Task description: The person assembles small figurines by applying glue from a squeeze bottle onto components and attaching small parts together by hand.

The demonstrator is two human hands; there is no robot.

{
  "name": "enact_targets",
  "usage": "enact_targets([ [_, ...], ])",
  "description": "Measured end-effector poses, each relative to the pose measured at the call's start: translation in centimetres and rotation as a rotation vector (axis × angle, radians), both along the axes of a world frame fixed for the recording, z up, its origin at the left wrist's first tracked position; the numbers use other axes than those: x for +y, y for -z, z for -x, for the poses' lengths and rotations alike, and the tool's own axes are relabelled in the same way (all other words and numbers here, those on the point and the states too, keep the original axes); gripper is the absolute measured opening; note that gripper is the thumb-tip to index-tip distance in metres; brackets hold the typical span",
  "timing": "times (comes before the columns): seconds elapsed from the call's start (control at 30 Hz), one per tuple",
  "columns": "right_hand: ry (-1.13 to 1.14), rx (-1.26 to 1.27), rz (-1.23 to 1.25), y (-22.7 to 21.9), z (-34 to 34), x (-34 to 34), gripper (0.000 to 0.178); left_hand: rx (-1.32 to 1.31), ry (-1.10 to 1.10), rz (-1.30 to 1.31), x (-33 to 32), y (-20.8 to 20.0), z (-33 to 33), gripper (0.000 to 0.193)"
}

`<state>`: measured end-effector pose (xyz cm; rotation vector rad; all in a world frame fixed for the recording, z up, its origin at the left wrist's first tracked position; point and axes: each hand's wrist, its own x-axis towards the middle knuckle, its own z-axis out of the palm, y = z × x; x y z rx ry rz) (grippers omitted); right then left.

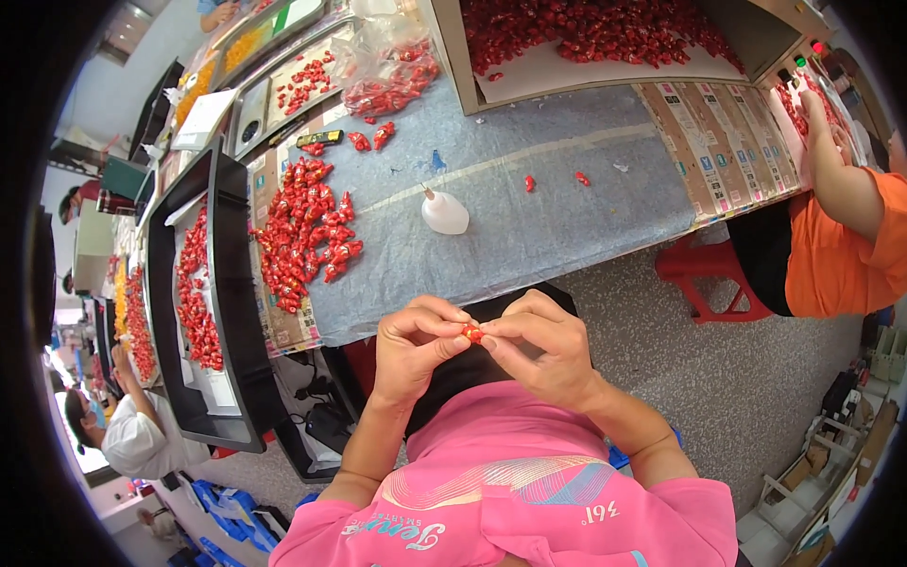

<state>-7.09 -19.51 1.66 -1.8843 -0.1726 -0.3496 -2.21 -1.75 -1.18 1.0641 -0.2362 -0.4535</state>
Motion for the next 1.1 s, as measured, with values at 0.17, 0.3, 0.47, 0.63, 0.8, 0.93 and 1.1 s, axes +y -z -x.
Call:
enact_targets([
  [0.17,0.027,0.057,-0.106,0.4,0.4,0.2,0.013,-0.055,-0.007,-0.038,-0.1,-0.7,-0.1,0.014],
  [0.3,0.032,0.052,-0.116,0.5,0.5,0.1,0.011,-0.066,-0.008,-0.034,-0.3,-0.7,0.2,0.015],
  [0.47,0.038,0.075,-0.106,0.3,0.8,0.4,0.007,-0.103,-0.013,-0.059,-0.3,-0.8,0.3,0.014],
  [0.63,0.079,0.128,-0.142,0.4,1.1,0.8,0.006,-0.129,-0.024,-0.088,-0.4,-1.1,0.4,0.014],
  [0.8,0.088,0.194,-0.229,0.4,1.4,0.9,0.006,-0.128,0.001,-0.093,-0.4,-1.2,0.4,0.015],
  [0.93,0.094,0.234,-0.286,0.4,1.3,1.0,0.006,-0.127,-0.007,-0.096,-0.5,-1.2,0.4,0.015],
  [1.1,0.084,0.253,-0.292,0.4,1.3,1.0,0.005,-0.122,-0.006,-0.109,-0.4,-1.0,0.5,0.015],
])
